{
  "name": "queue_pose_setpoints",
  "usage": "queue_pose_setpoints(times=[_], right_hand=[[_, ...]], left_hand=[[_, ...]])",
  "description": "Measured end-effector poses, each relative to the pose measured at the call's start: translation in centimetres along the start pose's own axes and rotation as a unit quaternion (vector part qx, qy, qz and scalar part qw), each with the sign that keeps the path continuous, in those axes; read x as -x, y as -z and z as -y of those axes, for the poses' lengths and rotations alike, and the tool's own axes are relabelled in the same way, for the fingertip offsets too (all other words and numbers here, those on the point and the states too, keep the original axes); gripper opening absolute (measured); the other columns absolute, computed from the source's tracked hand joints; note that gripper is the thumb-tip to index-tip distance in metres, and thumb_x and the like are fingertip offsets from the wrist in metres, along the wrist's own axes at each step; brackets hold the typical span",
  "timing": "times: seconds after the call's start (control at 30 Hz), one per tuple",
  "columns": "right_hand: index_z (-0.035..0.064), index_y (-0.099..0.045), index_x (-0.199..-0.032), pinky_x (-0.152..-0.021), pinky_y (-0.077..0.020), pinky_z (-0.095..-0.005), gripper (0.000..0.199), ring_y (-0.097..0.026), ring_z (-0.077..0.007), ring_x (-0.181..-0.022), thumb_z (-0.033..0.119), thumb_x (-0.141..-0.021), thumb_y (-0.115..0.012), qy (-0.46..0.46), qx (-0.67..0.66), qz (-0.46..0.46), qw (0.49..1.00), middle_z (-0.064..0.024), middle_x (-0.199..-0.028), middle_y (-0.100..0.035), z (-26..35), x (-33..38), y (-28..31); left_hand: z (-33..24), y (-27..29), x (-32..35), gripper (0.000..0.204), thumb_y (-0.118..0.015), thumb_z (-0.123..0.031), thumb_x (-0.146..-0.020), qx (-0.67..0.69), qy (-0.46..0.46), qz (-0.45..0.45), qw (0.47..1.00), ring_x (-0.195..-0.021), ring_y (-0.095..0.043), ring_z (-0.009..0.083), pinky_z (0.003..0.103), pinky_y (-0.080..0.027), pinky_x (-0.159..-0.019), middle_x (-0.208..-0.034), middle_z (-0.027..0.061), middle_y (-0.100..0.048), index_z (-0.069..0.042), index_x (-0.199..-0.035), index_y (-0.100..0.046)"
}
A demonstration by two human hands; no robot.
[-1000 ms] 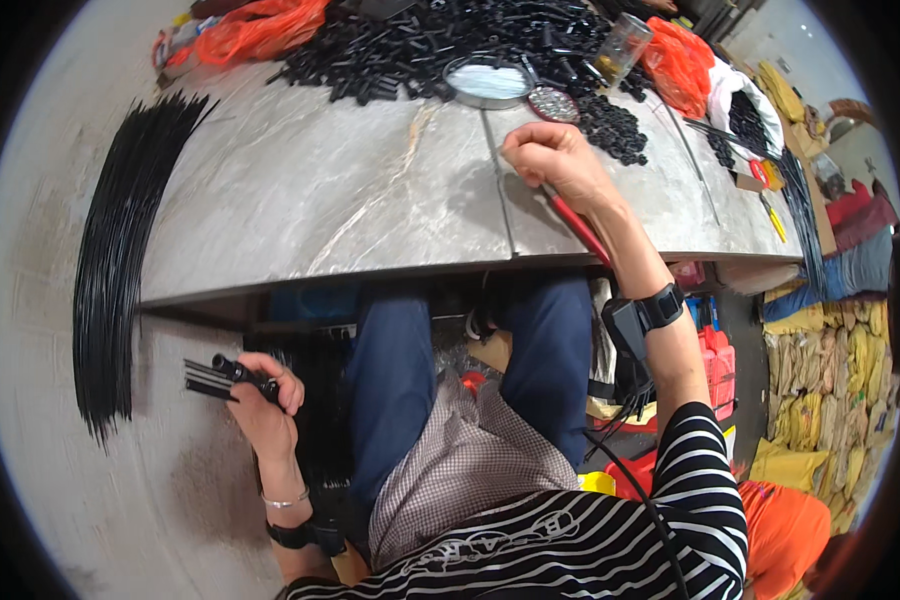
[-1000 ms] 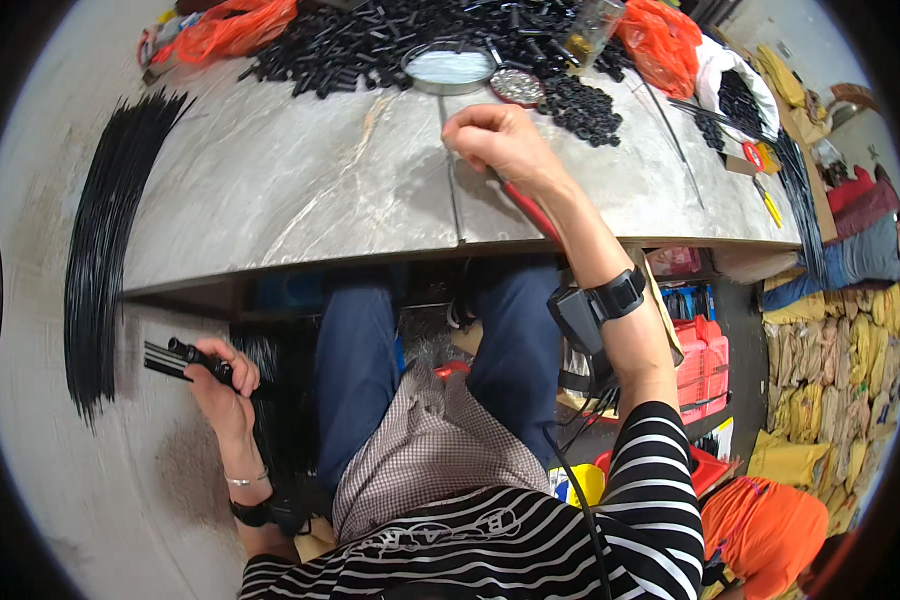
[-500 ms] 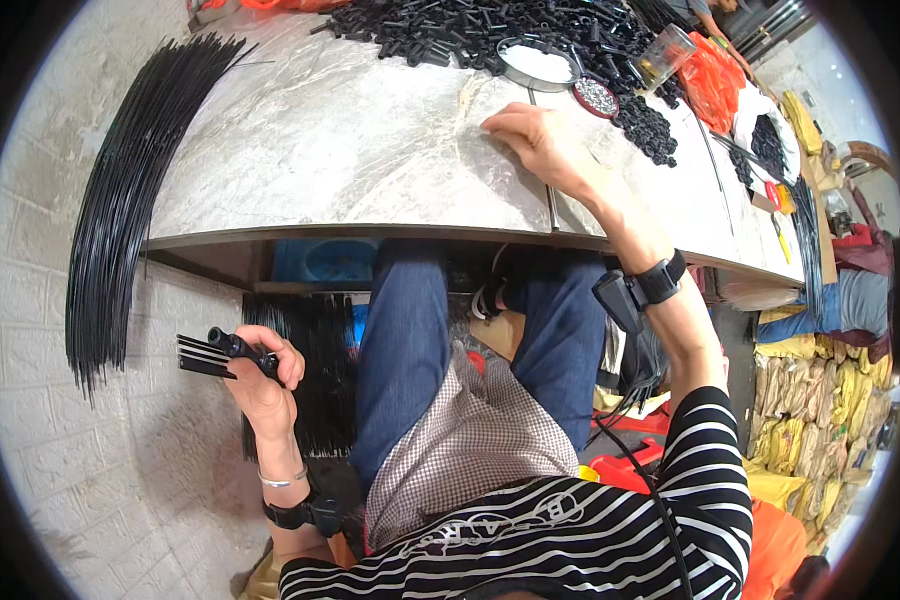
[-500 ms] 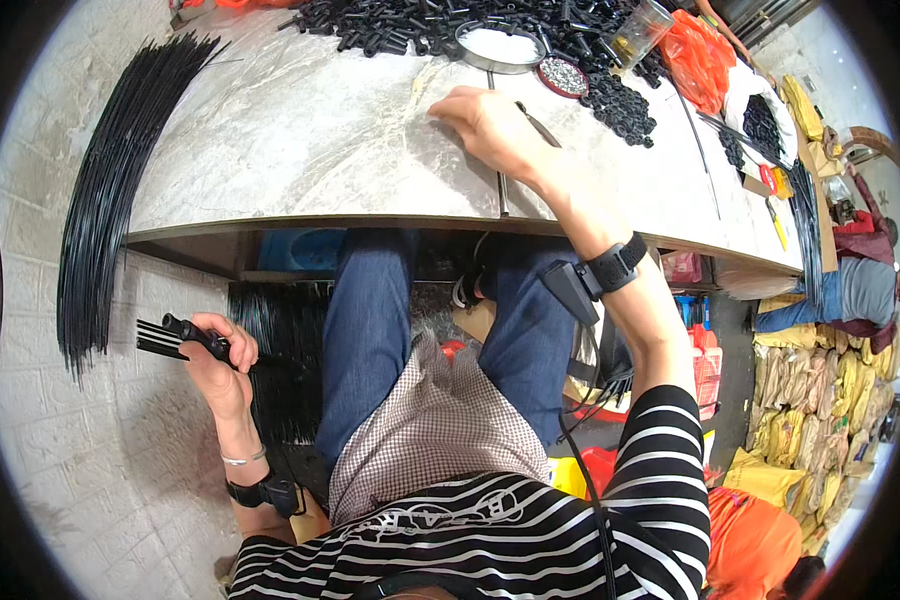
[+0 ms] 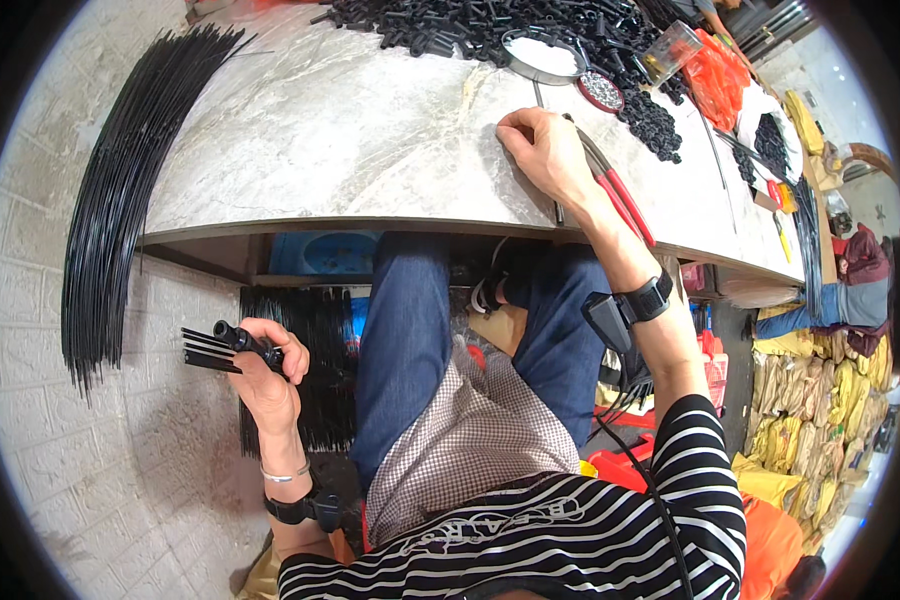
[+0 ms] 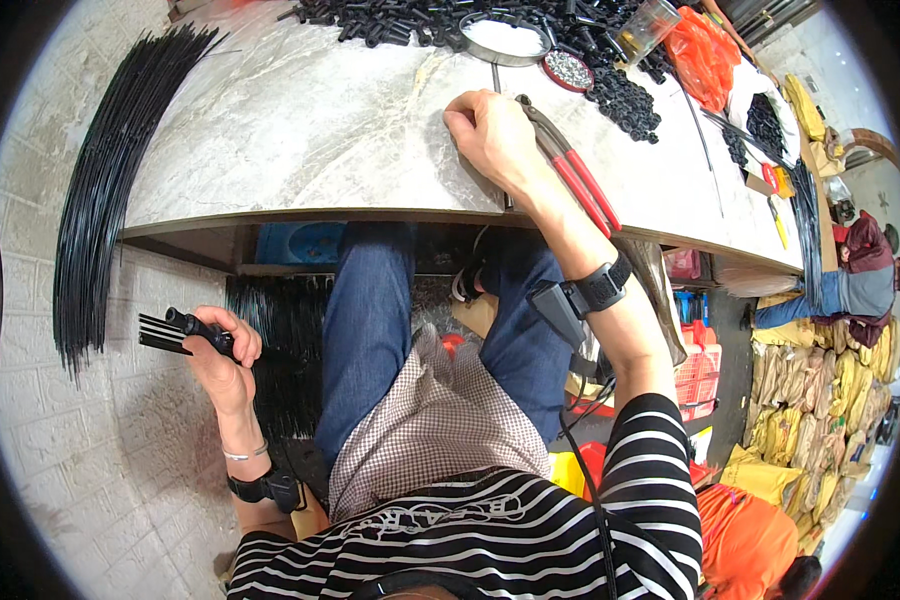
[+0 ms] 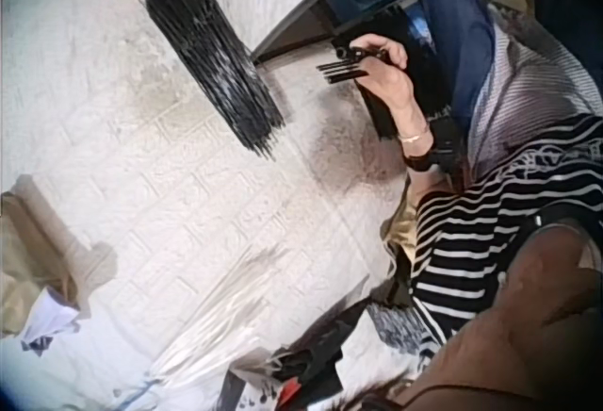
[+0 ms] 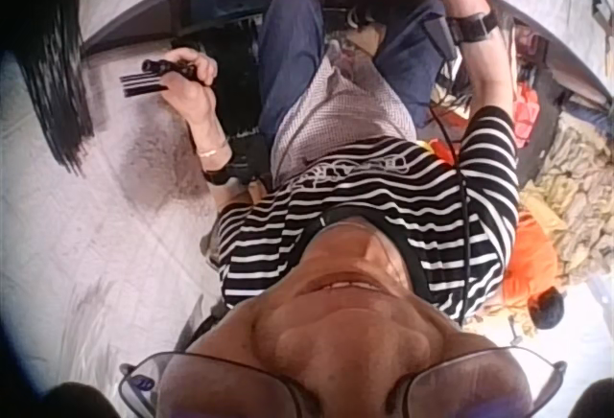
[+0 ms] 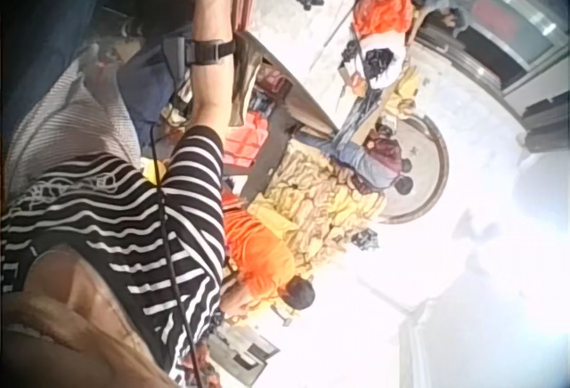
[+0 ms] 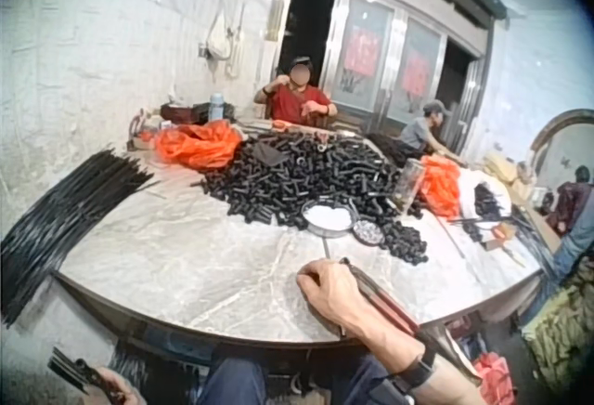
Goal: Assemble small plastic components and long rods, possibly for umbrellas, using pliers and manual dexterity.
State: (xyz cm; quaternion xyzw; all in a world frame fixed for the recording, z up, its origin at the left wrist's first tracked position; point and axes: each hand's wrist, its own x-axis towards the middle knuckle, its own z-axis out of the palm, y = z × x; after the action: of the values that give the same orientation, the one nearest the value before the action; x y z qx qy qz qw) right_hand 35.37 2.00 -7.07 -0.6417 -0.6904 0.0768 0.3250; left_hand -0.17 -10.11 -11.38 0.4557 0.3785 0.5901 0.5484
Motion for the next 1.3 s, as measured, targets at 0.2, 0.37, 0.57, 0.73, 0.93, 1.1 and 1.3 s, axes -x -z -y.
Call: queue_pose_setpoints(times=[0.2,0.37,0.57,0.73,0.93,1.1,1.3], right_hand=[[-0.0005,-0.069,-0.087,-0.070,-0.0499,-0.0345,0.020,-0.064,-0.0276,-0.075,0.017,-0.080,-0.064,0.009,0.055,-0.022,0.998,-0.0171,-0.082,-0.066,0.3,0.2,-0.2],[-0.0020,-0.063,-0.086,-0.076,-0.0489,-0.0423,0.019,-0.061,-0.0355,-0.078,0.015,-0.083,-0.057,0.108,0.124,-0.001,0.986,-0.0194,-0.081,-0.061,0.3,-0.3,-0.6],[-0.0044,-0.059,-0.090,-0.076,-0.0485,-0.0409,0.019,-0.062,-0.0370,-0.084,0.012,-0.087,-0.051,0.046,0.052,0.064,0.996,-0.0230,-0.087,-0.063,1.5,-0.3,-0.4],[-0.0018,-0.059,-0.096,-0.075,-0.0473,-0.0278,0.022,-0.060,-0.0142,-0.081,0.018,-0.094,-0.051,-0.018,-0.314,0.153,0.937,-0.0075,-0.082,-0.064,7.8,5.1,0.2],[-0.0049,-0.056,-0.092,-0.084,-0.0445,-0.0298,0.014,-0.056,-0.0178,-0.093,0.009,-0.092,-0.052,0.007,-0.487,0.156,0.859,-0.0113,-0.099,-0.058,13.8,11.6,-4.7],[-0.0065,-0.056,-0.094,-0.081,-0.0468,-0.0287,0.016,-0.058,-0.0160,-0.088,0.008,-0.093,-0.050,-0.047,-0.550,0.158,0.819,-0.0101,-0.106,-0.053,14.2,12.7,-5.1],[-0.0093,-0.055,-0.095,-0.075,-0.0517,-0.0274,0.018,-0.062,-0.0141,-0.079,0.007,-0.094,-0.049,-0.018,-0.573,0.138,0.808,-0.0104,-0.108,-0.048,14.9,12.6,-4.5]], left_hand=[[-0.1,-0.1,-0.2,0.059,-0.042,-0.065,-0.085,-0.013,0.003,0.020,1.000,-0.044,-0.034,0.0082,0.023,-0.030,-0.045,-0.056,-0.0003,-0.037,-0.006,-0.085,-0.044],[-0.1,-0.5,-0.3,0.059,-0.042,-0.065,-0.086,-0.006,0.008,0.020,1.000,-0.044,-0.033,0.0084,0.023,-0.030,-0.045,-0.055,-0.0004,-0.036,-0.006,-0.084,-0.045],[-0.4,-1.7,-0.8,0.061,-0.042,-0.068,-0.084,-0.008,0.026,-0.003,1.000,-0.045,-0.031,0.0066,0.022,-0.025,-0.044,-0.056,-0.0025,-0.035,-0.007,-0.087,-0.049],[-0.8,-4.0,-2.4,0.072,-0.043,-0.063,-0.086,-0.008,-0.029,0.077,0.997,-0.043,-0.031,0.0055,0.021,-0.026,-0.040,-0.053,-0.0018,-0.037,0.005,-0.108,-0.051],[-0.9,-5.4,-2.2,0.072,-0.051,-0.061,-0.084,0.008,-0.019,0.128,0.992,-0.052,-0.036,0.0012,0.016,-0.029,-0.044,-0.061,-0.0045,-0.042,0.003,-0.117,-0.050],[-0.7,-5.8,-2.0,0.070,-0.050,-0.060,-0.085,-0.002,-0.028,0.136,0.990,-0.054,-0.038,0.0004,0.015,-0.029,-0.045,-0.064,-0.0053,-0.042,0.002,-0.118,-0.051],[-1.0,-6.5,-1.5,0.065,-0.053,-0.058,-0.084,0.016,-0.018,0.140,0.990,-0.058,-0.042,0.0009,0.014,-0.033,-0.048,-0.073,-0.0041,-0.049,0.000,-0.114,-0.054]])
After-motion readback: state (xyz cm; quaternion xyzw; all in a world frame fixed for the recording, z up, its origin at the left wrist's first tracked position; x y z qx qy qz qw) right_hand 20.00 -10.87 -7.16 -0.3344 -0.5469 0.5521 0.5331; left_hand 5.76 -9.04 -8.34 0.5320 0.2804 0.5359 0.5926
